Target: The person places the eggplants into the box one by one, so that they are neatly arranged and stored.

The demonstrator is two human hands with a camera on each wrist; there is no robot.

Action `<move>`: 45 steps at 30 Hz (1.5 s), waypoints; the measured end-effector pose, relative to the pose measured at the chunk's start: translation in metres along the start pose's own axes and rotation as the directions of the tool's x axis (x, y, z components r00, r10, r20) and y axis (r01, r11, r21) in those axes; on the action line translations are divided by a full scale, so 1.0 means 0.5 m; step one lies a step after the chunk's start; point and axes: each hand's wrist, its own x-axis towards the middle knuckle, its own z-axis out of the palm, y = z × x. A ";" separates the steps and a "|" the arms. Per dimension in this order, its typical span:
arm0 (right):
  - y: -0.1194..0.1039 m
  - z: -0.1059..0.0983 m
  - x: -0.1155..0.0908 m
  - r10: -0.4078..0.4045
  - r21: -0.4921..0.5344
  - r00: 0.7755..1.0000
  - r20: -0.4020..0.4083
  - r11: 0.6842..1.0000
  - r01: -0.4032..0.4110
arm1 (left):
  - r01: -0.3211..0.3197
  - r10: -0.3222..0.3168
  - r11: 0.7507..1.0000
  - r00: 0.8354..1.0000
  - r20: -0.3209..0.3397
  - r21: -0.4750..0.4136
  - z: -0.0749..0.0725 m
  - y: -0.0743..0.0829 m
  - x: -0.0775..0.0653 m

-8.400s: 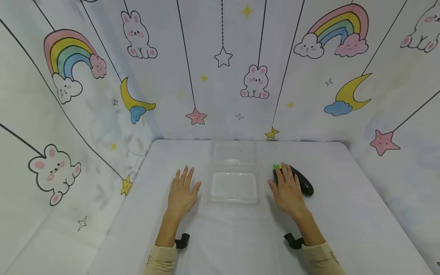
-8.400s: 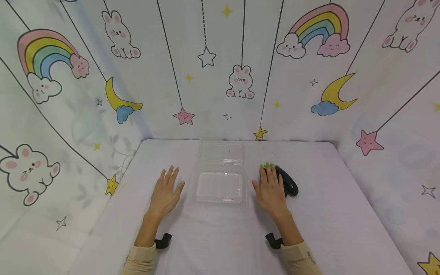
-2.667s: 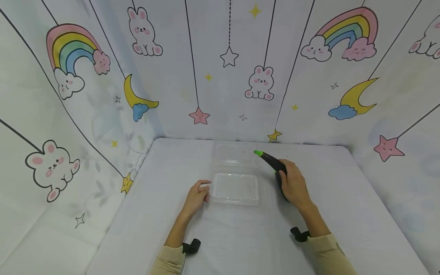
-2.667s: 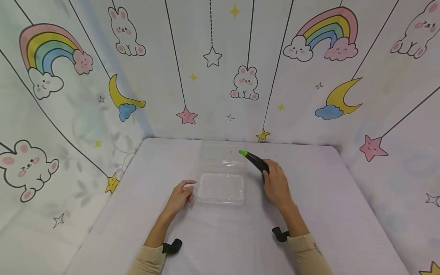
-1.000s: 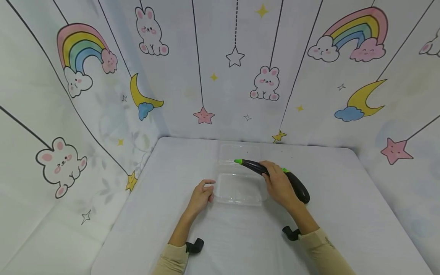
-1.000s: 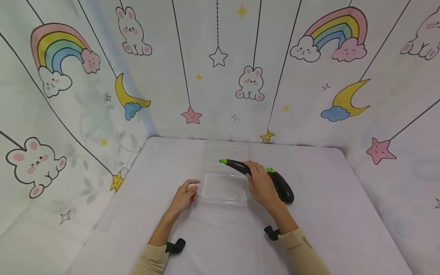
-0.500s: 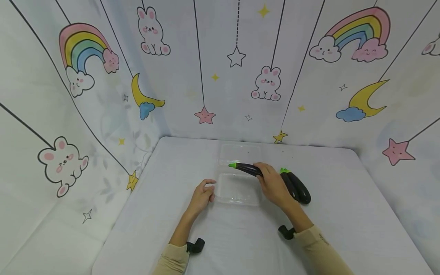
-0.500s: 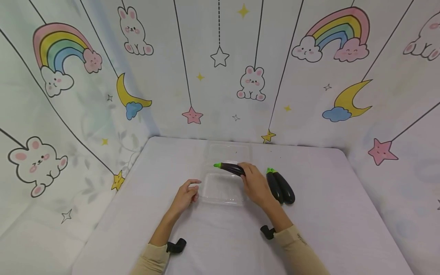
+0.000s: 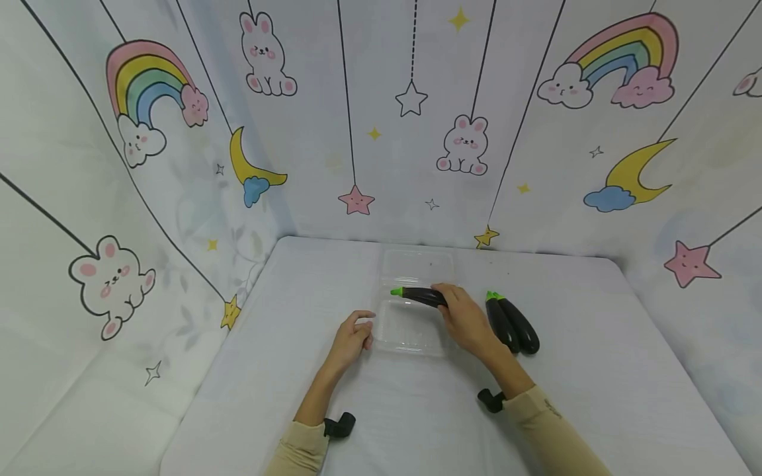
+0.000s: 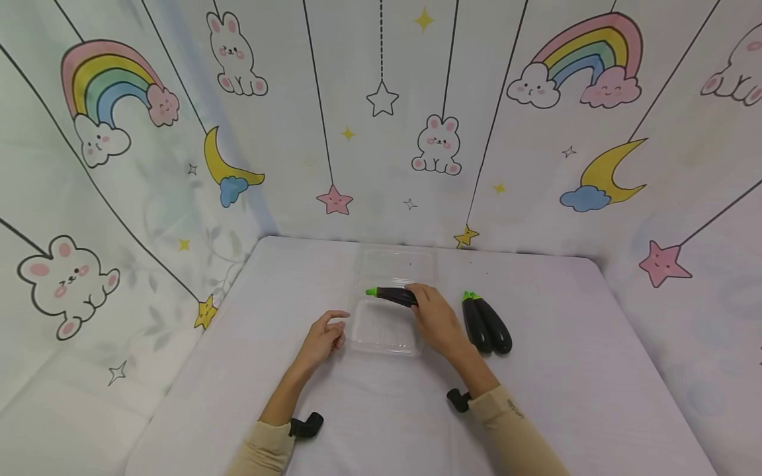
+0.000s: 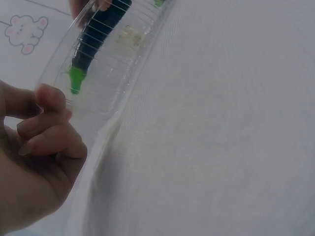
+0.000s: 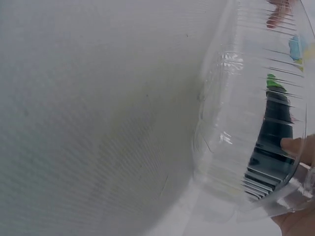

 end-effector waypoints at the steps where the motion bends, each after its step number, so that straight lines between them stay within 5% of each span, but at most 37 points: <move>1: 0.000 0.002 0.001 -0.004 -0.003 1.000 0.002 1.000 0.004 | 0.000 0.000 1.000 1.000 0.000 -0.001 0.000 0.000 0.000; 23: -0.010 0.027 0.006 -0.003 0.014 0.997 0.072 1.000 0.002 | 0.004 -0.005 0.999 1.000 0.022 0.034 -0.004 -0.001 -0.004; 45: 0.007 0.048 0.018 -0.008 -0.078 0.996 0.091 0.997 0.015 | 0.002 -0.003 0.999 1.000 0.027 0.041 -0.006 -0.001 -0.002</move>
